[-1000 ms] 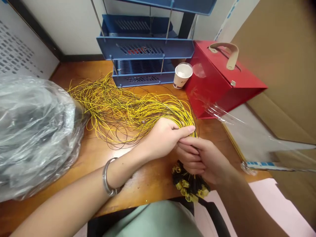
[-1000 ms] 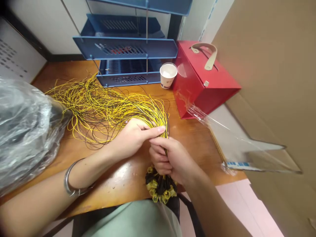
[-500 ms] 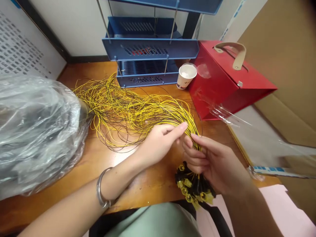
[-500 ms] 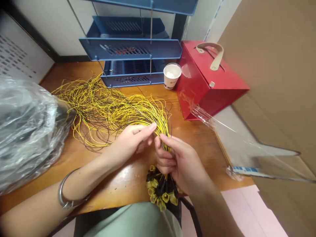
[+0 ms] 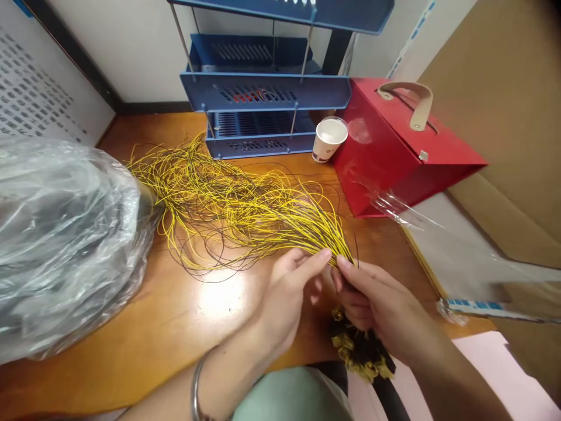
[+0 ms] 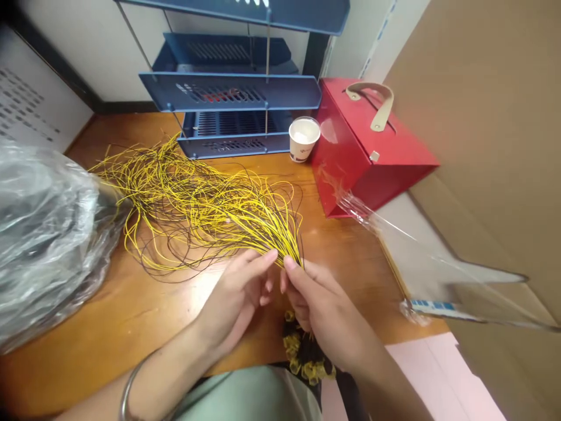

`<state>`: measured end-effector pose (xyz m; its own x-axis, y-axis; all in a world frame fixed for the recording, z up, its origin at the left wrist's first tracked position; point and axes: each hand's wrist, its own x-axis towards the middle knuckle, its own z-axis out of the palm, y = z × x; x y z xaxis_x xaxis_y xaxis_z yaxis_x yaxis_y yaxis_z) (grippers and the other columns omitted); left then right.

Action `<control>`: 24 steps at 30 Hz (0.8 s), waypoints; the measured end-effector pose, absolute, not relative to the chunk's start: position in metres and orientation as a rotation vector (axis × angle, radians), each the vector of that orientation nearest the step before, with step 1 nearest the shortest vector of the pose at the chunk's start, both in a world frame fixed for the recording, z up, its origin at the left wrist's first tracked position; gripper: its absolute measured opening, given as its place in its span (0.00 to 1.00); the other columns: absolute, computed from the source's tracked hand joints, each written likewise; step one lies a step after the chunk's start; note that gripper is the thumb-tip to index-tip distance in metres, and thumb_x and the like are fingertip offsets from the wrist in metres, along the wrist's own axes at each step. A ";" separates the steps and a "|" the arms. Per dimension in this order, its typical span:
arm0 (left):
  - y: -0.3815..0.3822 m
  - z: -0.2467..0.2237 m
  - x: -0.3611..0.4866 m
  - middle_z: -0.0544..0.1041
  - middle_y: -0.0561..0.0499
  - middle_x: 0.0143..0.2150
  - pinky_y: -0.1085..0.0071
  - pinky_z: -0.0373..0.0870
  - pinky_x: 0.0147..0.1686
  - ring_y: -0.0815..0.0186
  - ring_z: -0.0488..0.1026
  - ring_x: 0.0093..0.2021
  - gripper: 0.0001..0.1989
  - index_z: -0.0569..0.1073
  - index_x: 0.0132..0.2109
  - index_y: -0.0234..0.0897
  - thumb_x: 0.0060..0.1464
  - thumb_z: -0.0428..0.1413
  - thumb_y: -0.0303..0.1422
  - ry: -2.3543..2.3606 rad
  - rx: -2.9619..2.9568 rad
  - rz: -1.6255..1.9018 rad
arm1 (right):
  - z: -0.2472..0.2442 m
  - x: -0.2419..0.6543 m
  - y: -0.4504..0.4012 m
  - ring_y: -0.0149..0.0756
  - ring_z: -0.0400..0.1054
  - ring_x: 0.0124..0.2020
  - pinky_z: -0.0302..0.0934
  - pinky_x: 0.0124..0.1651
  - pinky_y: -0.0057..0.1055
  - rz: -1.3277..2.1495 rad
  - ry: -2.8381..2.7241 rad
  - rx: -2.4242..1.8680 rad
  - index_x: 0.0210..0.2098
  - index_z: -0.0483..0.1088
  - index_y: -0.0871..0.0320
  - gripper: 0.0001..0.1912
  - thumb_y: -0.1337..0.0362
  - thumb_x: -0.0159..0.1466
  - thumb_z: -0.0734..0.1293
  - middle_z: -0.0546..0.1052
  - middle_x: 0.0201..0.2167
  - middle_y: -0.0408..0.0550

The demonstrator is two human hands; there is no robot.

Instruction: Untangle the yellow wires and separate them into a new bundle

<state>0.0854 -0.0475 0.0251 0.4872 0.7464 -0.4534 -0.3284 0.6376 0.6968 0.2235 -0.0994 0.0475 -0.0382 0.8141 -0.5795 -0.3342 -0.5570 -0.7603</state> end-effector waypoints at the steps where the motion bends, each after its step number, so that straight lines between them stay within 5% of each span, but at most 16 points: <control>1: -0.049 0.024 0.088 0.66 0.54 0.26 0.75 0.57 0.26 0.71 0.62 0.27 0.20 0.65 0.30 0.36 0.55 0.66 0.44 0.820 0.541 0.701 | 0.047 0.225 -0.101 0.24 0.37 0.20 0.34 0.20 0.23 1.714 -0.545 -1.415 0.28 0.65 0.57 0.27 0.40 0.60 0.73 0.50 0.19 0.32; 10: -0.057 0.039 0.098 0.72 0.50 0.32 0.69 0.68 0.35 0.67 0.70 0.32 0.08 0.74 0.29 0.32 0.54 0.59 0.31 0.521 0.126 0.780 | 0.056 0.225 -0.120 0.24 0.35 0.21 0.34 0.21 0.24 1.634 -0.501 -1.512 0.27 0.65 0.58 0.27 0.41 0.59 0.74 0.48 0.20 0.33; 16: -0.041 0.049 0.073 0.66 0.54 0.25 0.69 0.71 0.41 0.65 0.73 0.37 0.08 0.71 0.31 0.35 0.56 0.61 0.31 0.511 -0.041 0.955 | 0.051 0.247 -0.129 0.22 0.36 0.19 0.32 0.20 0.24 1.595 -0.450 -1.631 0.23 0.59 0.56 0.32 0.38 0.56 0.75 0.48 0.19 0.32; 21: -0.013 0.061 0.039 0.66 0.56 0.25 0.67 0.73 0.40 0.69 0.71 0.30 0.06 0.69 0.35 0.35 0.62 0.57 0.29 0.534 -0.070 1.139 | 0.043 0.268 -0.139 0.21 0.34 0.18 0.31 0.19 0.23 1.500 -0.355 -1.661 0.22 0.57 0.56 0.34 0.35 0.51 0.76 0.45 0.18 0.31; 24: 0.004 0.074 0.025 0.71 0.54 0.26 0.66 0.73 0.38 0.70 0.70 0.28 0.14 0.67 0.32 0.35 0.69 0.50 0.30 0.521 -0.035 1.240 | 0.041 0.270 -0.143 0.22 0.33 0.19 0.32 0.19 0.23 1.458 -0.332 -1.659 0.22 0.57 0.55 0.33 0.37 0.54 0.75 0.45 0.19 0.31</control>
<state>0.0247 0.0044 0.0738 0.2236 0.8906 -0.3959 -0.9062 0.3395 0.2520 0.2702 -0.1433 0.0405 0.2758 0.6928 -0.6663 -0.3366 -0.5797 -0.7421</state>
